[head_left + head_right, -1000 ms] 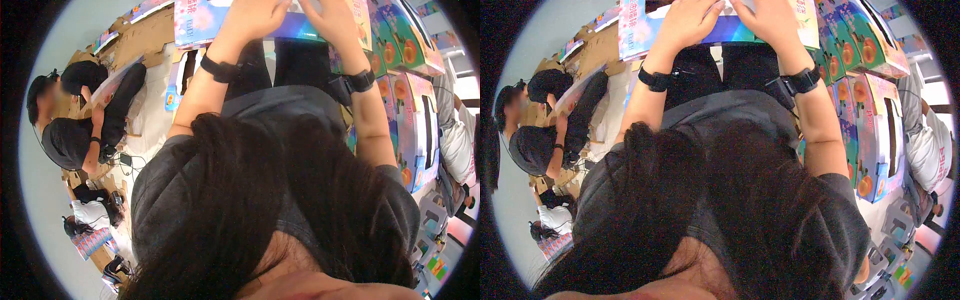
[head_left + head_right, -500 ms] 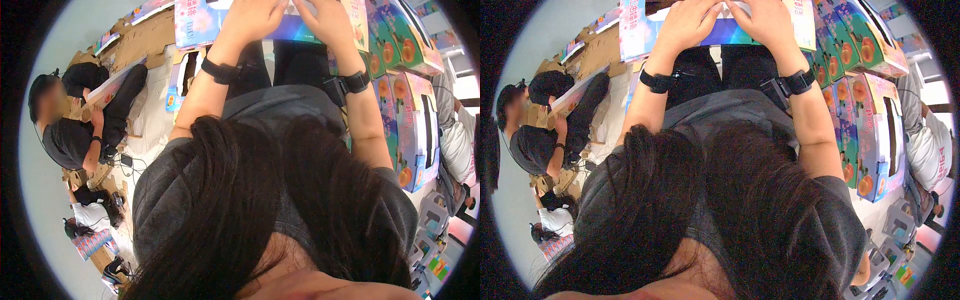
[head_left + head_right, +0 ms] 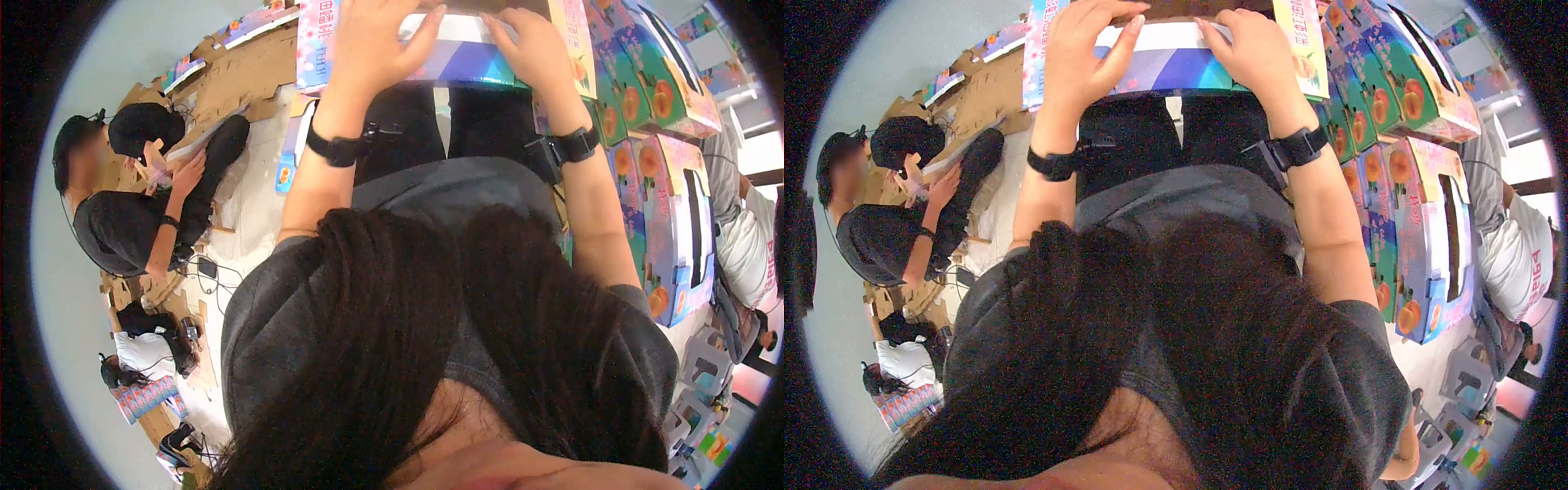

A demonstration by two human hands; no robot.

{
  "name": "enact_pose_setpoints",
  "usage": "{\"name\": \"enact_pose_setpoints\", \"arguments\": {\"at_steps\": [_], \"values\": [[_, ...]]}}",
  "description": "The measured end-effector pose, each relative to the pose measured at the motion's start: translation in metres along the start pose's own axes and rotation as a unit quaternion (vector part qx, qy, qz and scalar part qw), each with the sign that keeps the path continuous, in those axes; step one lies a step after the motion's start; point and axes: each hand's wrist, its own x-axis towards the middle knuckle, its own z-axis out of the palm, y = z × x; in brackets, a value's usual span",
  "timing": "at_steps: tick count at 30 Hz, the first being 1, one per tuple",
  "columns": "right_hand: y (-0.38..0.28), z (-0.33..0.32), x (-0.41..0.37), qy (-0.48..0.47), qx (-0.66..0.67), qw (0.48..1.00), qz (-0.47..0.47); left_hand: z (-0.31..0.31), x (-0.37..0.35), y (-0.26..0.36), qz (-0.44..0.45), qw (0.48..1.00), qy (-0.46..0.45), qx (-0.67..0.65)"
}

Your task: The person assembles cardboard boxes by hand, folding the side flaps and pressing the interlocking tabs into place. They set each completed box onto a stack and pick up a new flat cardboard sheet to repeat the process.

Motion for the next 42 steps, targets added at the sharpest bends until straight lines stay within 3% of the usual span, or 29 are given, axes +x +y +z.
{"name": "enact_pose_setpoints", "arguments": {"at_steps": [5,8,9,11,13,15,17,26,35,42], "values": [[-0.008,-0.002,-0.002,0.066,0.037,0.996,-0.055,0.007,-0.018,0.001,-0.045,0.995,-0.070,0.046],[-0.026,-0.027,0.020,0.244,0.050,0.955,-0.164,0.020,-0.025,-0.007,-0.060,0.995,-0.036,0.065],[-0.046,-0.051,0.019,0.202,0.149,0.959,-0.134,0.024,-0.029,-0.015,-0.069,0.994,-0.035,0.074],[-0.102,-0.118,0.008,0.029,0.343,0.938,0.033,0.027,-0.037,-0.022,-0.104,0.987,-0.085,0.086],[-0.139,-0.166,0.002,-0.023,0.448,0.888,-0.101,0.027,-0.037,-0.021,-0.098,0.988,-0.080,0.085],[-0.145,-0.187,-0.001,-0.087,0.563,0.791,-0.225,0.029,-0.037,-0.020,-0.090,0.991,-0.068,0.076],[-0.151,-0.195,-0.002,-0.128,0.620,0.723,-0.278,0.030,-0.039,-0.017,-0.090,0.993,-0.040,0.068],[-0.176,-0.209,0.002,-0.194,0.685,0.649,-0.267,0.028,-0.045,-0.022,-0.087,0.993,-0.028,0.071],[-0.184,-0.220,-0.005,-0.174,0.672,0.687,-0.213,0.027,-0.044,-0.018,-0.067,0.994,-0.027,0.084],[-0.183,-0.212,-0.003,-0.176,0.716,0.635,-0.230,0.028,-0.044,-0.020,-0.074,0.992,-0.037,0.091]]}}
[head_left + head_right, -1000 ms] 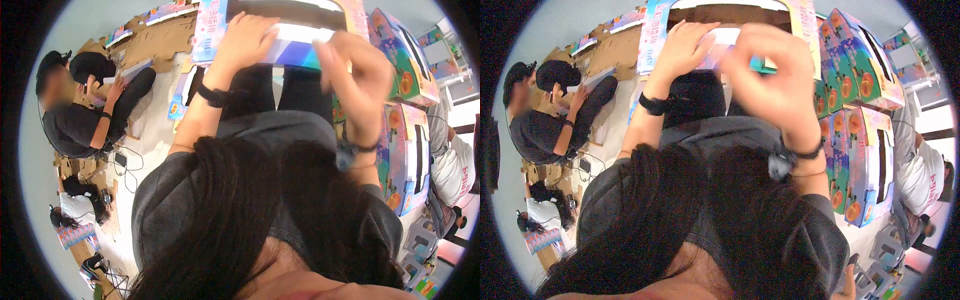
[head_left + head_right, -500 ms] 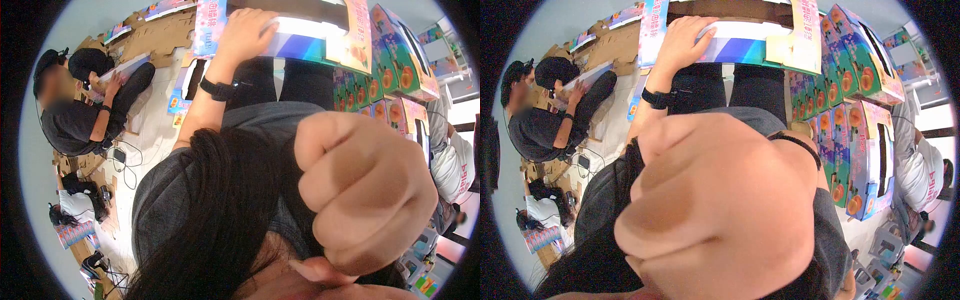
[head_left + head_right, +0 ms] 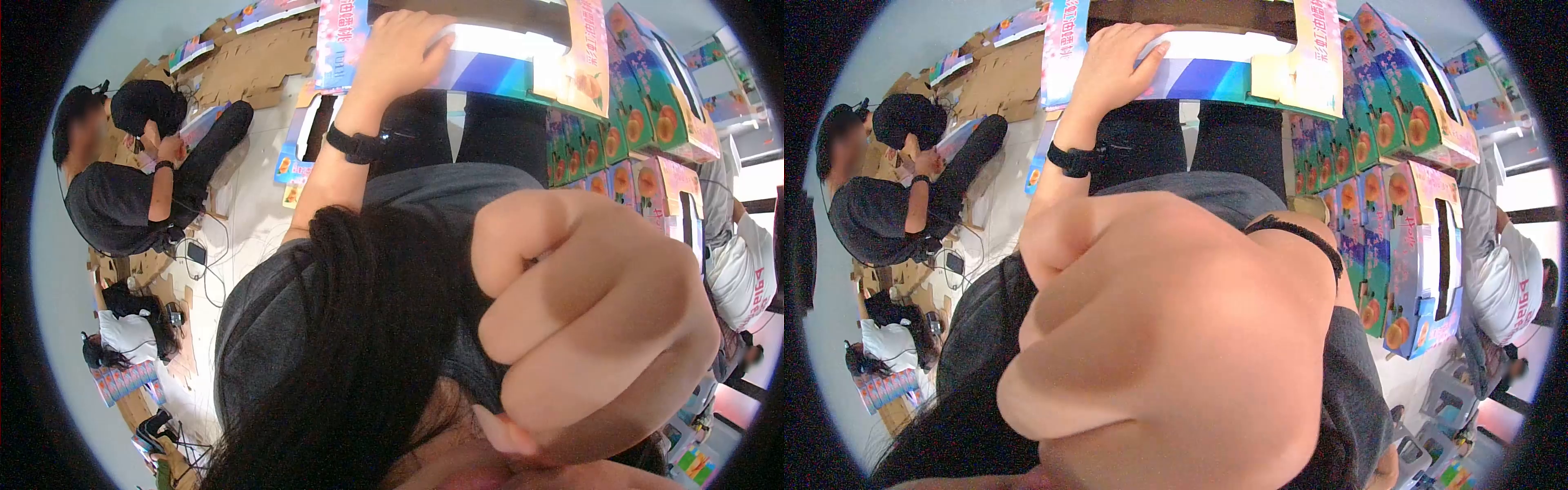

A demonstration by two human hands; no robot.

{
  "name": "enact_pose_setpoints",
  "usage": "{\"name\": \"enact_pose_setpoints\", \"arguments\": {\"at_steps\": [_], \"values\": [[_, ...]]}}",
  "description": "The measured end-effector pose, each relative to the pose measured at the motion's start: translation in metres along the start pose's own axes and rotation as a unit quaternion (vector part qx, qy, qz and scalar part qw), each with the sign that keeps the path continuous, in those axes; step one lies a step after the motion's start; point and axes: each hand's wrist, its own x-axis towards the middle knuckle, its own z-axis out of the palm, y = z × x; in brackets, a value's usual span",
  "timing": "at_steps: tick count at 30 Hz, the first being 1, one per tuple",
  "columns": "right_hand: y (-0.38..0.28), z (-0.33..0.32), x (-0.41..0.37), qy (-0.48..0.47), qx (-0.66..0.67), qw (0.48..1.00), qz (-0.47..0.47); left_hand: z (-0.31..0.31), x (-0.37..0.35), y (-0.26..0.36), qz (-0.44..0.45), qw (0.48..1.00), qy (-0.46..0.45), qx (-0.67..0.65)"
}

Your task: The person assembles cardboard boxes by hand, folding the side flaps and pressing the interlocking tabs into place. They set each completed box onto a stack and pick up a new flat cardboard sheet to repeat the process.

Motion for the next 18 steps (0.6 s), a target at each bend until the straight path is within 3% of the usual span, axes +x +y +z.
{"name": "enact_pose_setpoints", "arguments": {"at_steps": [7,11,18], "values": [[0.000,0.000,0.005,0.001,0.005,1.000,-0.010,0.003,0.001,-0.001,0.012,0.999,0.028,-0.015],[0.012,0.013,-0.006,0.059,-0.002,0.995,-0.078,-0.001,0.001,0.001,-0.001,1.000,0.006,-0.018],[0.009,0.010,-0.005,0.053,0.002,0.997,-0.063,0.000,0.001,-0.001,0.001,1.000,0.011,-0.016]]}}
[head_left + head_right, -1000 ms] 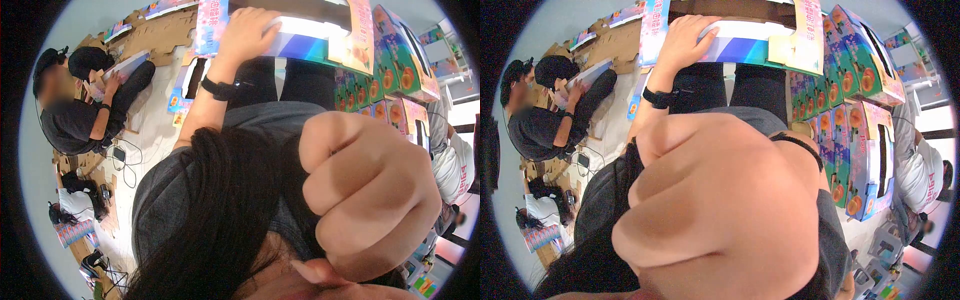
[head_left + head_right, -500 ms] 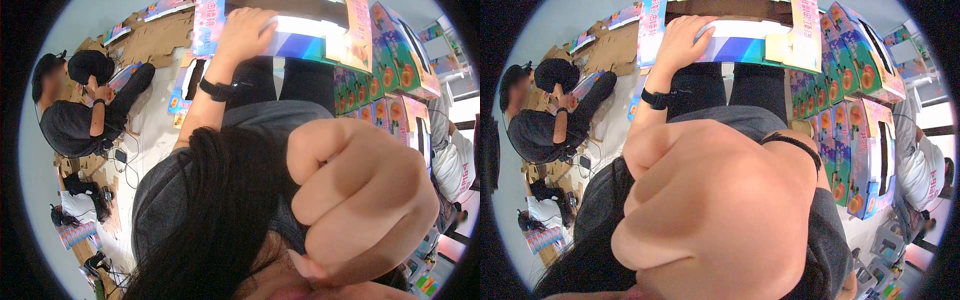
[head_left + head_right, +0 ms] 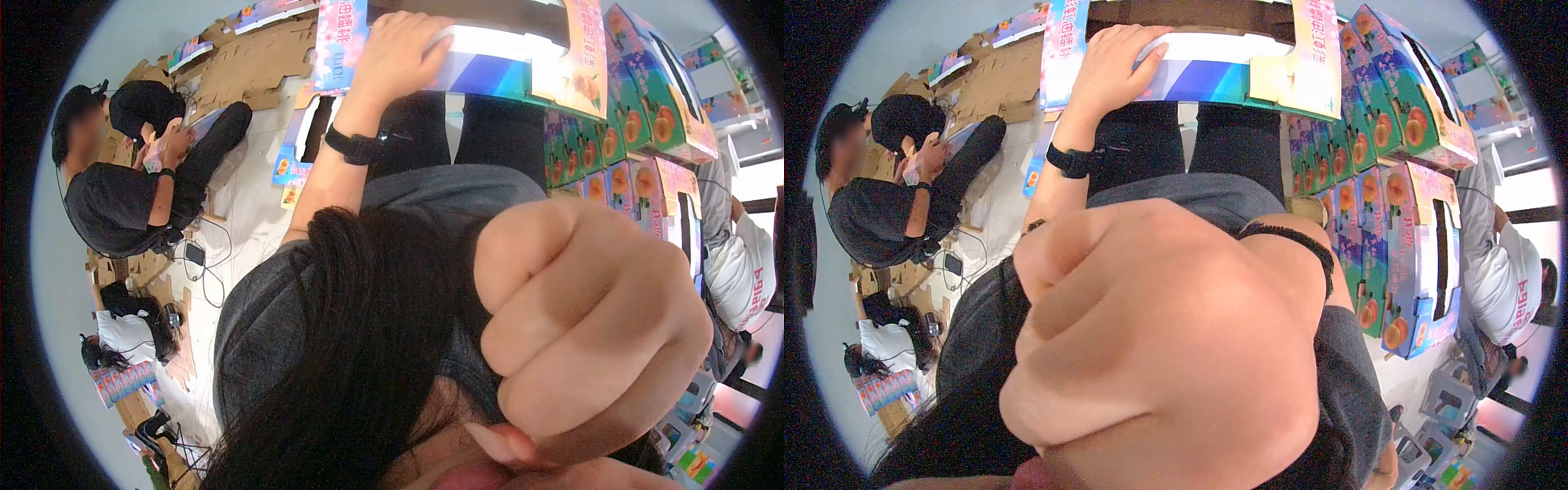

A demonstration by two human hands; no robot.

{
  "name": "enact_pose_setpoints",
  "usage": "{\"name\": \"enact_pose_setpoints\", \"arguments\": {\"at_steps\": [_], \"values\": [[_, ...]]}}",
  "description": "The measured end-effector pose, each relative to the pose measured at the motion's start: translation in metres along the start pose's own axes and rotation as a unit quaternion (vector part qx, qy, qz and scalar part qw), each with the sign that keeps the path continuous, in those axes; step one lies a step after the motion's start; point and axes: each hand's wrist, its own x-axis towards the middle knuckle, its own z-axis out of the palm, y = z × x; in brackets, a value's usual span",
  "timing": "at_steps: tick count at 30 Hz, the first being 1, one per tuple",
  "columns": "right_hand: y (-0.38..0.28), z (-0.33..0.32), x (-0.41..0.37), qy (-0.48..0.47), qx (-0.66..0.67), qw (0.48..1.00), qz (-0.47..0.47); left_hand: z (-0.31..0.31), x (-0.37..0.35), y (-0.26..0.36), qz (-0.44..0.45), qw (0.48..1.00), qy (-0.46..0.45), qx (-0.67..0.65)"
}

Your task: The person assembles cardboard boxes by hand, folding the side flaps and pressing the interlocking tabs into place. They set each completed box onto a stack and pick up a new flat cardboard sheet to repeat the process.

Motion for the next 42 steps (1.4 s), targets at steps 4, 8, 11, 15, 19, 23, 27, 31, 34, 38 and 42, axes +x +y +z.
{"name": "enact_pose_setpoints", "arguments": {"at_steps": [4,8,11,15,19,23,27,31,34,38,42], "values": [[-0.001,0.000,-0.001,0.002,0.000,1.000,0.002,-0.001,0.000,0.001,0.012,1.000,0.002,0.012],[0.002,0.003,-0.002,0.020,0.000,1.000,-0.005,-0.001,0.000,0.001,0.007,1.000,-0.004,0.012],[0.004,0.006,-0.003,0.037,0.005,0.999,-0.022,-0.001,0.000,0.001,-0.001,1.000,-0.004,0.005],[0.002,0.007,-0.003,0.042,0.004,0.999,-0.011,0.000,0.000,0.000,0.006,1.000,0.006,0.004],[0.008,0.006,-0.001,0.035,0.008,0.999,-0.028,0.001,0.000,-0.001,0.011,1.000,0.010,0.009],[0.013,0.003,-0.003,0.019,0.001,0.999,-0.044,0.000,0.000,0.001,0.001,1.000,0.003,0.005],[0.008,-0.004,0.002,-0.029,-0.030,0.999,-0.014,0.001,0.000,0.002,-0.001,1.000,0.000,0.003],[0.016,-0.026,0.004,-0.133,-0.120,0.984,-0.011,0.000,-0.001,0.001,-0.005,1.000,0.007,-0.007],[0.029,-0.055,-0.005,-0.161,-0.263,0.933,0.187,-0.001,-0.002,0.002,-0.017,1.000,-0.005,-0.005],[0.101,-0.127,-0.046,0.066,-0.628,0.767,0.115,-0.005,-0.001,0.007,-0.006,1.000,0.003,0.020],[0.161,-0.165,-0.092,0.051,-0.766,0.607,0.202,-0.003,-0.004,0.010,0.010,1.000,0.007,0.006]]}}
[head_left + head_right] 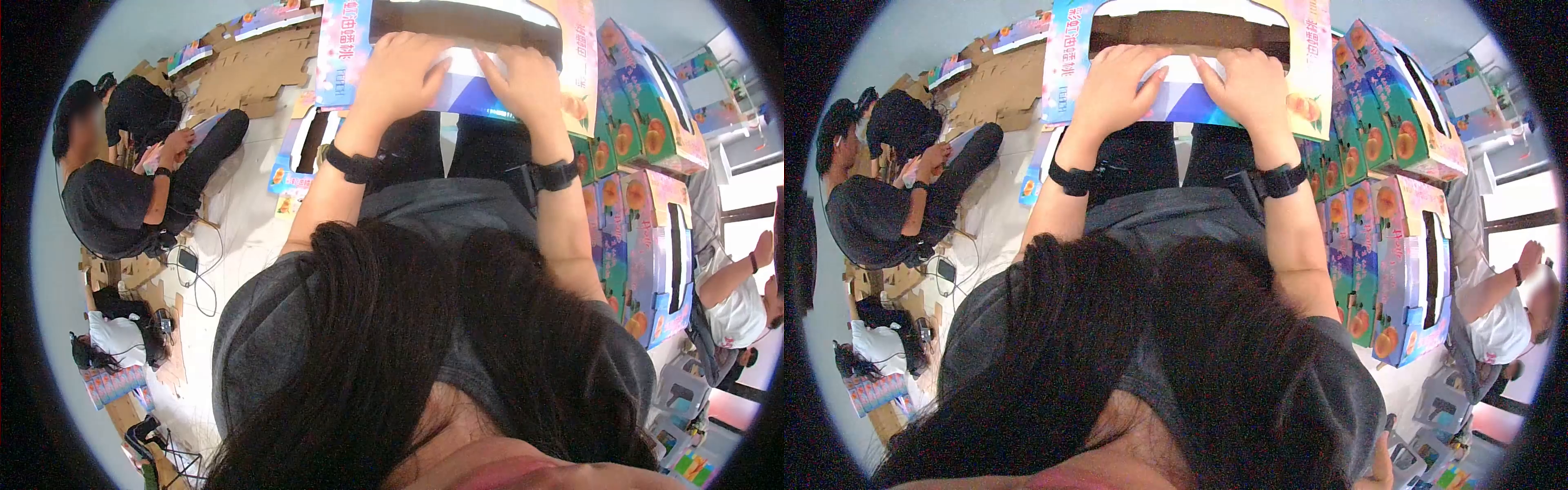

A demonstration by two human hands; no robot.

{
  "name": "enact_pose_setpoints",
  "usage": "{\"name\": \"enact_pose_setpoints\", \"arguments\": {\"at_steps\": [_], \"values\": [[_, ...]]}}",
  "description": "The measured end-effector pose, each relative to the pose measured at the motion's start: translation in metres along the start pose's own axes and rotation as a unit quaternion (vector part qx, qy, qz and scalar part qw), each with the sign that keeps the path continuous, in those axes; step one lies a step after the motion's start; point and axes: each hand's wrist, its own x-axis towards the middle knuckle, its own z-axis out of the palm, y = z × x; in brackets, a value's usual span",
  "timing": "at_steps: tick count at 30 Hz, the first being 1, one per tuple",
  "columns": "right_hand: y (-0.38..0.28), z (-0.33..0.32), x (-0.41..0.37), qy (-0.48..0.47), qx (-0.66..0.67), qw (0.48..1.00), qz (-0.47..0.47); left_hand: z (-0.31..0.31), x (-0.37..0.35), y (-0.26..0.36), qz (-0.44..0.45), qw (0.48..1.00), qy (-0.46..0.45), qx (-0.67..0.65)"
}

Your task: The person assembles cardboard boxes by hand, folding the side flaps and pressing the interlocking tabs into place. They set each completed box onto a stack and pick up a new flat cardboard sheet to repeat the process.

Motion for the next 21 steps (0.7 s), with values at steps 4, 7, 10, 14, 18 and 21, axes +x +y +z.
{"name": "enact_pose_setpoints", "arguments": {"at_steps": [4,7,10,14,18,21], "values": [[-0.006,0.006,-0.001,-0.023,0.003,0.999,0.029,-0.005,0.000,-0.002,-0.018,1.000,-0.016,0.006],[-0.006,0.005,0.001,-0.047,-0.006,0.998,0.042,-0.004,0.000,-0.003,-0.008,1.000,-0.010,0.012],[-0.008,0.007,0.002,-0.053,-0.004,0.997,0.051,-0.007,0.001,-0.002,-0.031,0.999,-0.031,0.002],[-0.012,0.005,0.000,-0.041,-0.012,0.998,0.050,-0.009,-0.001,0.001,-0.028,0.999,-0.027,0.007],[-0.022,-0.006,-0.011,-0.017,-0.018,0.999,0.036,-0.016,-0.008,0.012,-0.021,1.000,-0.020,0.006],[-0.033,-0.020,-0.029,-0.018,-0.031,0.999,0.013,-0.024,-0.020,0.028,-0.013,1.000,0.007,-0.001]]}}
